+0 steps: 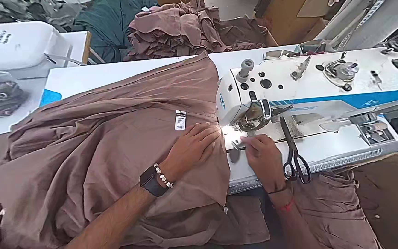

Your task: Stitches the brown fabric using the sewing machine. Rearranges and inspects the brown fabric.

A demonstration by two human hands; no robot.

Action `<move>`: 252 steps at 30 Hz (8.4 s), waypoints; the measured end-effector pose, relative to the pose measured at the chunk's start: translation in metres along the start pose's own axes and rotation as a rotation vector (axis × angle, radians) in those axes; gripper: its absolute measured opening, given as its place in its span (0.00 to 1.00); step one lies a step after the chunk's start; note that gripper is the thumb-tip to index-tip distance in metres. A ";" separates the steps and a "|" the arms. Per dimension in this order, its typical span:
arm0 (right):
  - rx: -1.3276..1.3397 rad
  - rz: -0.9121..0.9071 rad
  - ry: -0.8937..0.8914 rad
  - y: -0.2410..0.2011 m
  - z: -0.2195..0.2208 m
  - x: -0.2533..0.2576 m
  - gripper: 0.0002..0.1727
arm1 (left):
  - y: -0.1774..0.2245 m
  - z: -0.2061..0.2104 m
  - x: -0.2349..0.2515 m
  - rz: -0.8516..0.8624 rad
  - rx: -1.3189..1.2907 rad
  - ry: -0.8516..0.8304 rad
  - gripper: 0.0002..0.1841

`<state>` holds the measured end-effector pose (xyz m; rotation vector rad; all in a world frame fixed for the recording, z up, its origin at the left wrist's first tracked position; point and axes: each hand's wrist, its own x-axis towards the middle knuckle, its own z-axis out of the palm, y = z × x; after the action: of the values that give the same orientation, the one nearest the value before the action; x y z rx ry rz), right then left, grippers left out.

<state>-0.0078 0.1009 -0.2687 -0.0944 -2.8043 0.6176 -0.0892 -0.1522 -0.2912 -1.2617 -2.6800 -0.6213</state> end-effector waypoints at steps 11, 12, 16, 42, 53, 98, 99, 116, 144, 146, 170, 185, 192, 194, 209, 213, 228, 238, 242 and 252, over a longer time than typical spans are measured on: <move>-0.057 -0.287 0.080 -0.047 0.042 -0.030 0.22 | -0.030 -0.009 0.010 0.164 0.025 -0.051 0.22; -0.077 -0.269 0.096 -0.047 0.042 -0.031 0.22 | -0.034 -0.010 0.012 0.190 0.037 -0.059 0.22; -0.147 -0.182 0.235 -0.052 0.046 -0.036 0.18 | -0.035 -0.011 0.016 0.226 0.068 -0.060 0.21; 0.604 0.446 -0.041 -0.101 0.009 -0.091 0.26 | 0.014 0.003 0.000 0.016 0.196 0.079 0.19; 0.575 0.441 -0.026 -0.095 0.011 -0.077 0.25 | 0.009 0.001 0.001 0.080 0.205 0.088 0.18; 0.346 0.343 -0.014 -0.094 0.016 -0.062 0.25 | 0.015 0.005 0.001 0.026 0.195 0.100 0.20; 0.331 0.340 -0.013 -0.095 0.018 -0.064 0.25 | 0.020 0.006 -0.002 0.019 0.217 0.091 0.20; 0.369 0.372 -0.053 -0.096 0.010 -0.070 0.27 | 0.034 0.011 -0.012 -0.061 0.216 0.102 0.19; -0.040 0.148 -0.140 -0.070 0.022 0.009 0.25 | 0.040 0.001 -0.005 -0.210 -0.014 0.034 0.21; -0.039 0.142 -0.162 -0.057 0.014 0.000 0.26 | 0.037 0.005 -0.014 -0.240 -0.024 0.014 0.23; 0.066 0.273 -0.073 -0.067 0.014 -0.018 0.15 | 0.031 -0.003 -0.014 0.106 -0.052 0.057 0.14; -0.090 0.233 -0.044 -0.074 0.020 -0.016 0.12 | 0.020 0.004 -0.002 -0.054 0.101 0.075 0.18; -0.043 0.136 0.083 -0.066 0.025 -0.019 0.12 | 0.022 0.008 0.000 -0.131 0.193 0.054 0.23; -0.106 0.029 0.115 -0.064 0.029 -0.025 0.14 | 0.022 0.007 -0.001 -0.128 0.192 0.079 0.23; -0.315 -0.076 0.012 -0.068 0.035 -0.016 0.19 | -0.008 -0.001 0.019 0.108 0.156 0.082 0.17; -0.126 -0.064 -0.005 -0.063 0.019 -0.031 0.20 | 0.020 -0.003 0.007 0.012 0.106 -0.005 0.19; -0.237 0.044 -0.372 -0.043 -0.050 -0.102 0.07 | 0.012 0.002 -0.003 0.104 0.034 -0.012 0.23; -0.105 -0.018 0.136 -0.050 0.029 -0.047 0.15 | 0.010 0.002 -0.005 0.094 0.066 0.006 0.22; -0.194 -0.082 0.086 -0.052 0.026 -0.055 0.20 | 0.009 0.000 -0.004 0.115 0.032 -0.024 0.21; -0.234 -0.092 -0.012 -0.056 0.019 -0.037 0.22 | 0.000 -0.003 0.004 0.131 0.072 0.010 0.20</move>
<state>0.0224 0.0381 -0.2711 -0.0065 -2.8621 0.2690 -0.0927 -0.1508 -0.2870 -1.3973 -2.5609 -0.5073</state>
